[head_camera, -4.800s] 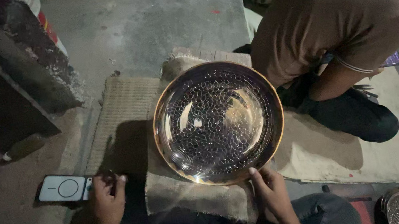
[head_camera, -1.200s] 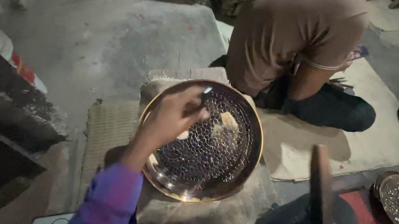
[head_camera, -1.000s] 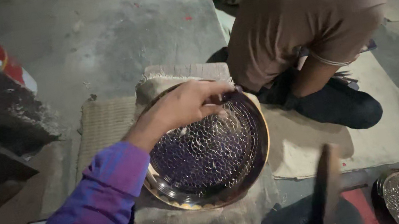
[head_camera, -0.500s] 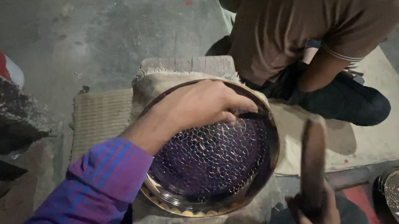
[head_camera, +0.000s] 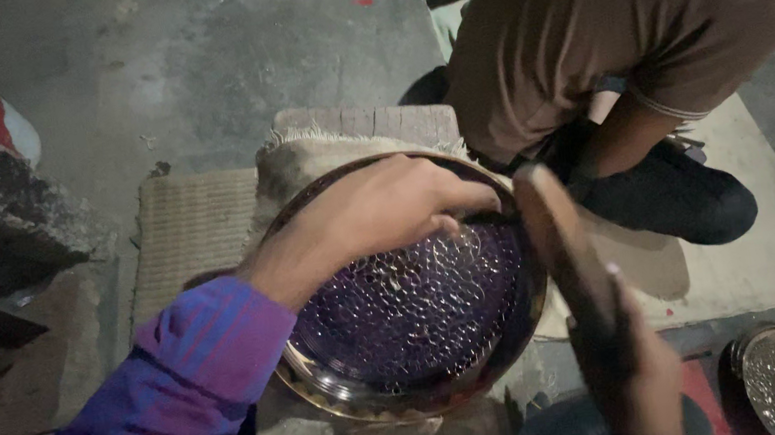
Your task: The person sits on the floor and repeatedly hammers a small metal punch against a large brass plate to create a textured pattern. They hold the punch with the left hand and strike it with a wooden mallet in the right hand, working across the plate surface.
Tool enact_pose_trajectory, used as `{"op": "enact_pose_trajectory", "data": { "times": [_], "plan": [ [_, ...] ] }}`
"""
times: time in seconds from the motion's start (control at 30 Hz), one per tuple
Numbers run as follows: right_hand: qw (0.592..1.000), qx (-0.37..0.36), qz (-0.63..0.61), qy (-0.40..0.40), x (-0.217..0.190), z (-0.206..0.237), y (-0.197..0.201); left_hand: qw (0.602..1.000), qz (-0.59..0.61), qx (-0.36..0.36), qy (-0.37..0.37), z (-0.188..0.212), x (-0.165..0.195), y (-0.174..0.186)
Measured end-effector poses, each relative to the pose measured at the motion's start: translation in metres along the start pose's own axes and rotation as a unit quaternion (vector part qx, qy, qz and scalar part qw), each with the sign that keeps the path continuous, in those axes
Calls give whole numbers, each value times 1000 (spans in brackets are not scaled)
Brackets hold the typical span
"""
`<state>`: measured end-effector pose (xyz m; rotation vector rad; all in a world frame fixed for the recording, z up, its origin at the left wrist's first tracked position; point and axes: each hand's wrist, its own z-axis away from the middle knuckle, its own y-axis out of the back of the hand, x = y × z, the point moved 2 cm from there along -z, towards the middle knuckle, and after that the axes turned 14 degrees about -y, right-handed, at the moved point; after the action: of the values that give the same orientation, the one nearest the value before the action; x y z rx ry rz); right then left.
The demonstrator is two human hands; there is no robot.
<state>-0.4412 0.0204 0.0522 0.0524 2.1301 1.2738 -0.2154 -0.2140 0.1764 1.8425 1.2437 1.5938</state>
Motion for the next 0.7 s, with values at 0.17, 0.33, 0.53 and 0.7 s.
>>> {"op": "enact_pose_trajectory", "data": {
  "times": [0.17, 0.33, 0.53, 0.7],
  "plan": [
    [990, -76, -82, -81, -6, -21, 28, 996, 3, 83, -24, 14, 1, -1],
    [978, -129, -129, -96, -28, -49, 56, 983, 29, 182, 4, 26, -2, -12],
    [990, -70, 49, 109, -78, -91, 82, 958, 46, 284, -10, 42, -10, -28],
    [934, -164, 316, -11, -96, -102, 99, 942, 10, 333, 36, 44, -18, -50]
  ]
}}
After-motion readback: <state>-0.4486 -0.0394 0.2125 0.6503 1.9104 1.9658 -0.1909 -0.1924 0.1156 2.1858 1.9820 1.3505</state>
